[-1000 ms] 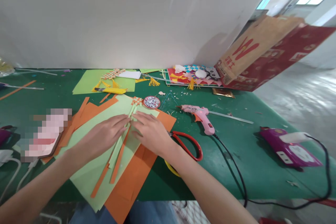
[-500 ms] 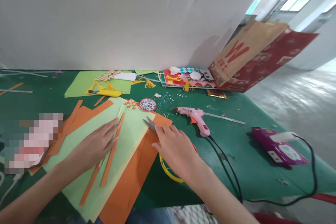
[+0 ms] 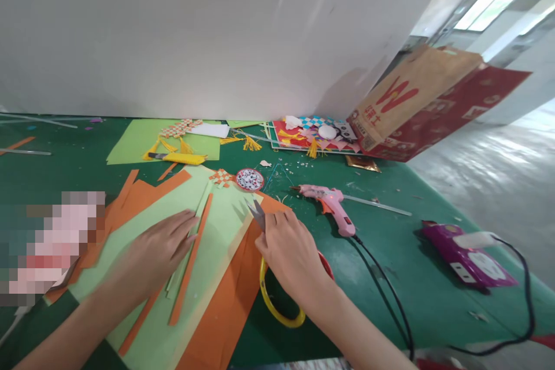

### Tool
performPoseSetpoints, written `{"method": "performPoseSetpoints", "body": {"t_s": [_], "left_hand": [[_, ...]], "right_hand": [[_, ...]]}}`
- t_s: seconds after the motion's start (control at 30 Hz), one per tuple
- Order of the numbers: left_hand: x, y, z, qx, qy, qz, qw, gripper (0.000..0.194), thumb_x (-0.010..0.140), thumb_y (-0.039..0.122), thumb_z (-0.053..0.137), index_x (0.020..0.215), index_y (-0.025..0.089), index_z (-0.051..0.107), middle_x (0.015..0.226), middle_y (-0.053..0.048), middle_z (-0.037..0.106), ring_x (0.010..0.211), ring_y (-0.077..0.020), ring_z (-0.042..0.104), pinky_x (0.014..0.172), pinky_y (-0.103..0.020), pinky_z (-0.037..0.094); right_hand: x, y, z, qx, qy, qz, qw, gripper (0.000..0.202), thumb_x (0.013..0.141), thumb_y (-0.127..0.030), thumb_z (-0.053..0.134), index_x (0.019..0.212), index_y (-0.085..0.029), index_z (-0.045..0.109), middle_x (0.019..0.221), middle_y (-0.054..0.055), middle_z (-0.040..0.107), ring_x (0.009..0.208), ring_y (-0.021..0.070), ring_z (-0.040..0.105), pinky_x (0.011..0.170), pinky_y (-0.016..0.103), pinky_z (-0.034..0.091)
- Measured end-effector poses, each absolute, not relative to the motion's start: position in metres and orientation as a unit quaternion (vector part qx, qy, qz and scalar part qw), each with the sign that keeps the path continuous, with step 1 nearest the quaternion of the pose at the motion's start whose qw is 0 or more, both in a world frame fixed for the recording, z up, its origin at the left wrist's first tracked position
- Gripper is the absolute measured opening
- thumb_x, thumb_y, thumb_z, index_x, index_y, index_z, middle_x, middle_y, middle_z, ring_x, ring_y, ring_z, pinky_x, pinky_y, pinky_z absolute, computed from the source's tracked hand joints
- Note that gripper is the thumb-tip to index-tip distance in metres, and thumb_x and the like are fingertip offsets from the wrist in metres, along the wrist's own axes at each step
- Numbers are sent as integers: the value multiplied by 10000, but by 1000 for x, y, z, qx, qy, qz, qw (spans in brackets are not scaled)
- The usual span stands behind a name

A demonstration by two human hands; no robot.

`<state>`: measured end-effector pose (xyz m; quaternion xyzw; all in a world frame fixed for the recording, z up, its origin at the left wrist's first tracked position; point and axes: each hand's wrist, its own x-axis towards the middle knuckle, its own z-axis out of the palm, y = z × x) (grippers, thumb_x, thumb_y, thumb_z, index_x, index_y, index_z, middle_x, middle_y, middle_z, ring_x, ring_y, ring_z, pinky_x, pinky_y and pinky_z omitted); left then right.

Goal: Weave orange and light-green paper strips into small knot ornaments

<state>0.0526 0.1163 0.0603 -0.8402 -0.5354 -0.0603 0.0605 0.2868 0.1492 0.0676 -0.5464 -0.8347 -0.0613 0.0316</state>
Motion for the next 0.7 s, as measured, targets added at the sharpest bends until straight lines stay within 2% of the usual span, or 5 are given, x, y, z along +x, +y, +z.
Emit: {"method": "performPoseSetpoints", "body": {"t_s": [0.17,0.27,0.37,0.5,0.7], "left_hand": [[51,117,48,-837,-495,-136,188,317,929,117,356,1060,65,639,1020,-150,717,951,-249,681,767,-349,572],[52,118,44,-833,-486,-174,197,288,928,122,380,1055,66,632,988,-143,722,916,-240,687,728,-337,573],[54,119,44,-836,-484,-182,185,298,931,116,363,1056,70,629,985,-142,722,919,-241,685,722,-344,574],[54,119,42,-833,-483,-186,193,284,910,90,388,1060,69,629,989,-148,718,921,-249,682,743,-359,571],[54,120,42,-831,-475,-185,222,300,911,78,368,997,59,655,957,-127,728,901,-228,685,734,-335,574]], "right_hand": [[273,172,99,-447,-885,-131,14,160,804,-93,457,763,-182,584,798,97,631,764,235,536,662,326,396],[251,205,119,-449,-880,-152,33,111,833,-147,489,826,-150,600,858,120,628,859,245,535,693,319,407],[222,251,128,-418,-893,-164,28,184,866,-170,451,916,-98,613,921,152,627,964,269,524,699,315,420],[185,309,124,-384,-908,-160,-44,241,854,-169,503,1035,-54,611,1017,194,625,1058,303,504,681,318,442],[154,361,100,-366,-914,-151,-88,242,851,-201,581,1060,-83,616,1107,165,614,1100,266,520,803,344,473]]}}
